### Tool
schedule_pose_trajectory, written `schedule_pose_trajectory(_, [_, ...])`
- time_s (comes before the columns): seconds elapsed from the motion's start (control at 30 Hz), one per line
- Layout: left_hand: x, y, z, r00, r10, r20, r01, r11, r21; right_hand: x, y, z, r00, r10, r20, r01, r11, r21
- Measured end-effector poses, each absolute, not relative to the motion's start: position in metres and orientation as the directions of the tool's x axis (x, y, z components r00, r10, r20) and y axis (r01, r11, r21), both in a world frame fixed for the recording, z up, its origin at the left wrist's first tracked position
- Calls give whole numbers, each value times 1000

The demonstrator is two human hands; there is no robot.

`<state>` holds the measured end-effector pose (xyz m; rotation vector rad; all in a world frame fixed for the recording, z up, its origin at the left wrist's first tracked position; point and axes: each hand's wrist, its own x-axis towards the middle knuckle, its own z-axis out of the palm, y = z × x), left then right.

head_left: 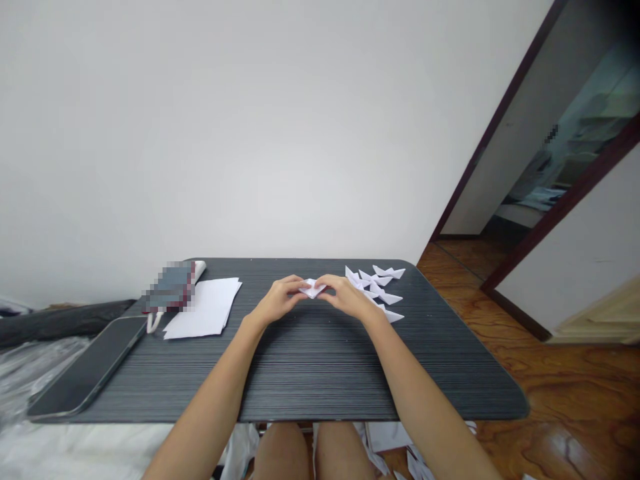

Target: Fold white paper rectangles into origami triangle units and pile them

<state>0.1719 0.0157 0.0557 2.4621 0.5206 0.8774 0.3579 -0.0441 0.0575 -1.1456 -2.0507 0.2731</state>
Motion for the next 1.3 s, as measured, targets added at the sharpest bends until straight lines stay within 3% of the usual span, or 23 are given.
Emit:
schedule_pose_trajectory(0.17, [172, 15, 57, 710, 472, 523, 204, -848, 488, 356, -43, 57, -304, 771, 560, 619, 606, -499])
schedule_pose_trajectory(0.33, [172, 14, 59, 673, 493, 552, 208, -842, 498, 355, -45, 60, -246, 782, 572, 577, 593, -562])
schedule_pose_trajectory(0.6, [177, 10, 60, 563, 620, 546, 99, -707, 700, 350, -42, 59, -100, 868, 486, 428, 478, -767])
schedule_pose_trajectory(0.73, [180, 11, 59, 483, 731, 482, 16, -558, 830, 347, -41, 59, -38, 894, 447, 321, 435, -841])
schedule_pose_trajectory(0.83, [181, 11, 60, 532, 738, 416, -67, -453, 889, 345, -40, 57, -19, 904, 427, 281, 414, -866])
schedule_pose_trajectory(1.0, [182, 8, 62, 674, 691, 261, 7, -360, 933, 342, -40, 57, -37, 904, 426, 315, 415, -854])
schedule_pose_trajectory(1.13, [182, 6, 64, 659, 701, 273, -4, -360, 933, 341, -41, 60, -71, 912, 404, 267, 408, -873])
schedule_pose_trajectory(1.3, [184, 4, 64, 644, 715, 272, -80, -291, 953, 340, -41, 59, 47, 923, 381, 172, 369, -914])
